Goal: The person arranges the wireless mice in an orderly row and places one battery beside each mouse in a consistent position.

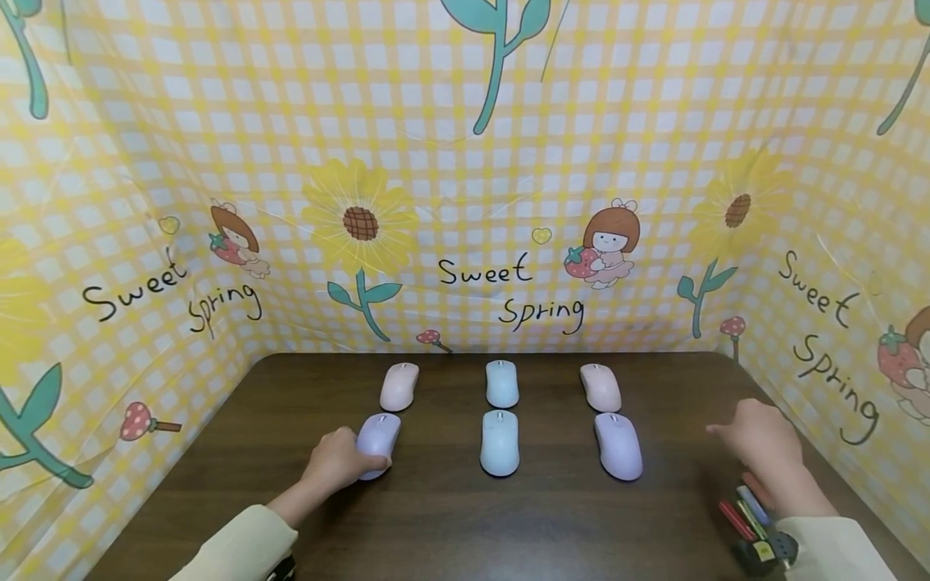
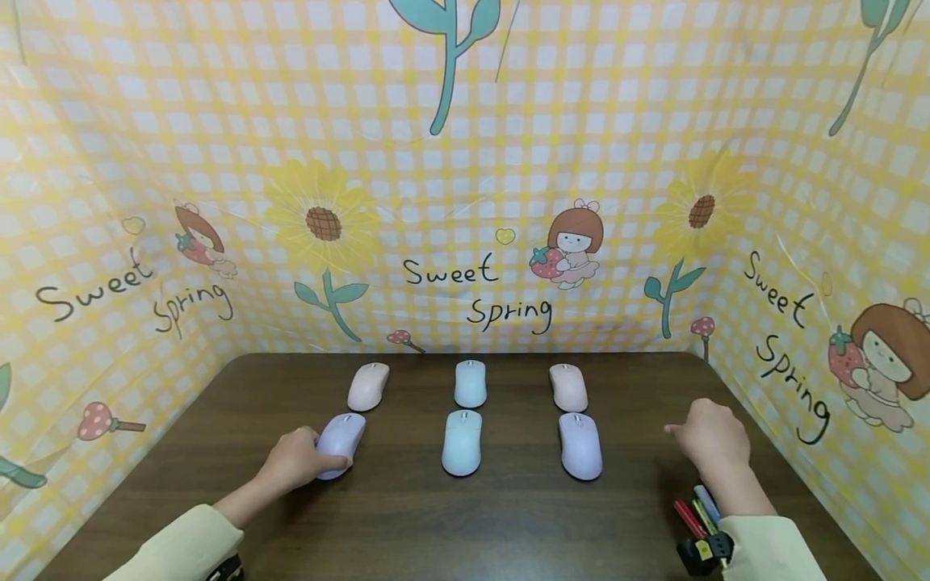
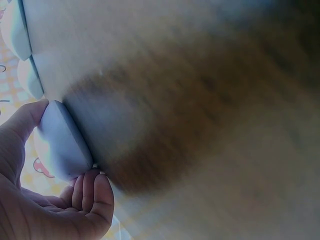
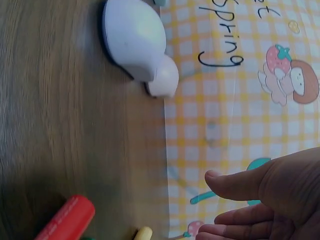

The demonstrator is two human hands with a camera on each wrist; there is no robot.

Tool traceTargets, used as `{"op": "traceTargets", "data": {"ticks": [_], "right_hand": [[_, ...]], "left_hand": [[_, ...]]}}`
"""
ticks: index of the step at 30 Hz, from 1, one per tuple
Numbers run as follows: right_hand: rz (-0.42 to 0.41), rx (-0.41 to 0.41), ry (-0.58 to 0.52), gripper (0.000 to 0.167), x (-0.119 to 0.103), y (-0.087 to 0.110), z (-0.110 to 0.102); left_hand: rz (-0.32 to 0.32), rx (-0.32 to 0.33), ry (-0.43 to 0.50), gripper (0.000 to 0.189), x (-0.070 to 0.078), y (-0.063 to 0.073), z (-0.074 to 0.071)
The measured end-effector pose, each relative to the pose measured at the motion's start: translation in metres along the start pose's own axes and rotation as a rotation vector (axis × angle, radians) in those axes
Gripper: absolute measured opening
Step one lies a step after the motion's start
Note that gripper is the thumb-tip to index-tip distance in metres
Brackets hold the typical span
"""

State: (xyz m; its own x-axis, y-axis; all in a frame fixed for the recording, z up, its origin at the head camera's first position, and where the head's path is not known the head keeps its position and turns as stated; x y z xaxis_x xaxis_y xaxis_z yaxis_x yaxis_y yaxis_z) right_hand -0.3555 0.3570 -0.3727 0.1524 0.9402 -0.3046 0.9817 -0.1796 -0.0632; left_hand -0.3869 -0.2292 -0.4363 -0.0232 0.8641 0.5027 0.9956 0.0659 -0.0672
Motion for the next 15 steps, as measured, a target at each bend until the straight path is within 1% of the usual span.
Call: {"op": "traceTargets", "data": {"ticks": [5,10,12,15], "right_hand": [[-0.001,-0.007,0.001,0.060,0.012,-0.002,0.000],[0.007,-0.041,-0.025,0.042,0.024,-0.004,0.003],[0.004,-0.050,-0.034,0.037,0.027,-0.005,0.004],[0.008,-0.061,-0.032,0.038,0.032,-0.006,0.006]], "left_hand": [[0.008,0.011,-0.002,0.053,0.000,0.001,-0.001],[0.015,0.015,0.001,0.052,0.000,0.002,-0.001],[0.019,0.019,-0.001,0.052,0.001,0.003,-0.002],[0.017,0.021,-0.001,0.052,0.001,0.003,-0.003]]}}
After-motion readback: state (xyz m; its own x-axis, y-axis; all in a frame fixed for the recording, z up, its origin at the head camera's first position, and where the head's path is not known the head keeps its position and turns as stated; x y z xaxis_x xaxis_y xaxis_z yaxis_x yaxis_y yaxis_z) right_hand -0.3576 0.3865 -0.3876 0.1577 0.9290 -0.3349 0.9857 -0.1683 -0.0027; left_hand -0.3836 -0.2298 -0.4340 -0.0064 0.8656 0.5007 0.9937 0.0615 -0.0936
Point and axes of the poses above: each hand's wrist, its own y-axis away from the middle knuckle, its own z-axis out of the palm, x = y × z, the point moved 10 cm from there along -y, towards the middle knuckle, and after that the axes turned 2 degrees about x, right-handed, at the moved point
